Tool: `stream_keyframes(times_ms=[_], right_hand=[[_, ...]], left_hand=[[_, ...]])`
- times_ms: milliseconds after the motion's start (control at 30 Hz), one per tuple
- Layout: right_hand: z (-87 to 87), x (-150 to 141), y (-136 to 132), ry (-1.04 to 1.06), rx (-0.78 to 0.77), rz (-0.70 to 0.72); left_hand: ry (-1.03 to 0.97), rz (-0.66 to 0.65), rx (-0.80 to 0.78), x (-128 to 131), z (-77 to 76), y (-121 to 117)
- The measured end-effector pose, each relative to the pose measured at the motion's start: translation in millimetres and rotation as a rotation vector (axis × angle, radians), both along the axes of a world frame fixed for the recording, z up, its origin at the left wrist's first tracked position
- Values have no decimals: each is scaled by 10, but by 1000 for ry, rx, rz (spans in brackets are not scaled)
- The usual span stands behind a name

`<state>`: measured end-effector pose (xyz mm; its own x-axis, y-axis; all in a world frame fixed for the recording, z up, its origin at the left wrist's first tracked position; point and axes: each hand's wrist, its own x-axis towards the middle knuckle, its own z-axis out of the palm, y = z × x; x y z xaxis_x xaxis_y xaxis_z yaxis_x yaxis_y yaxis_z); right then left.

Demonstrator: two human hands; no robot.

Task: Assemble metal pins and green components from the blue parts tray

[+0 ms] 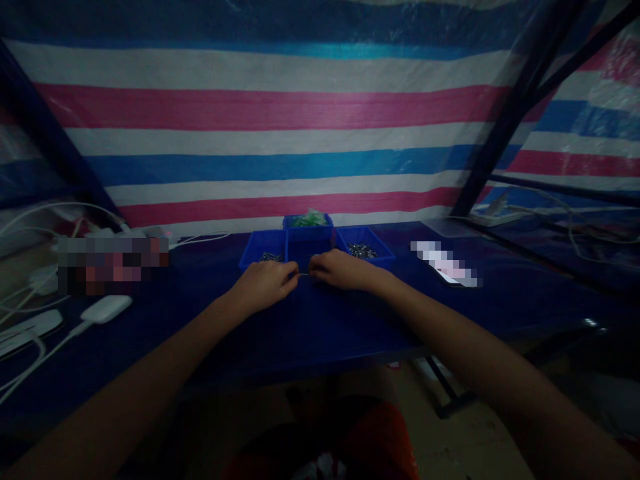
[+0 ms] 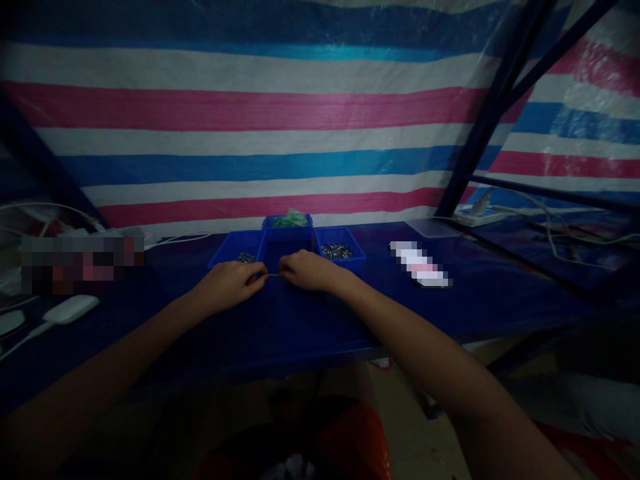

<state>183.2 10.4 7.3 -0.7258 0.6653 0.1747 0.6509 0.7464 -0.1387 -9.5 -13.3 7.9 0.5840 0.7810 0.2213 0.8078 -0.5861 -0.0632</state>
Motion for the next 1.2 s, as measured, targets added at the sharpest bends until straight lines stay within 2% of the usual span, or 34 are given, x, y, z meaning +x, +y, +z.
stream_keyframes(times_ms=[200, 1200], right_hand=[[29, -8, -43, -66, -27, -18], [24, -5, -43, -78, 10, -16]], left_hand=[[-2, -2, 19, 15, 22, -20], [51, -2, 45, 20, 29, -30]])
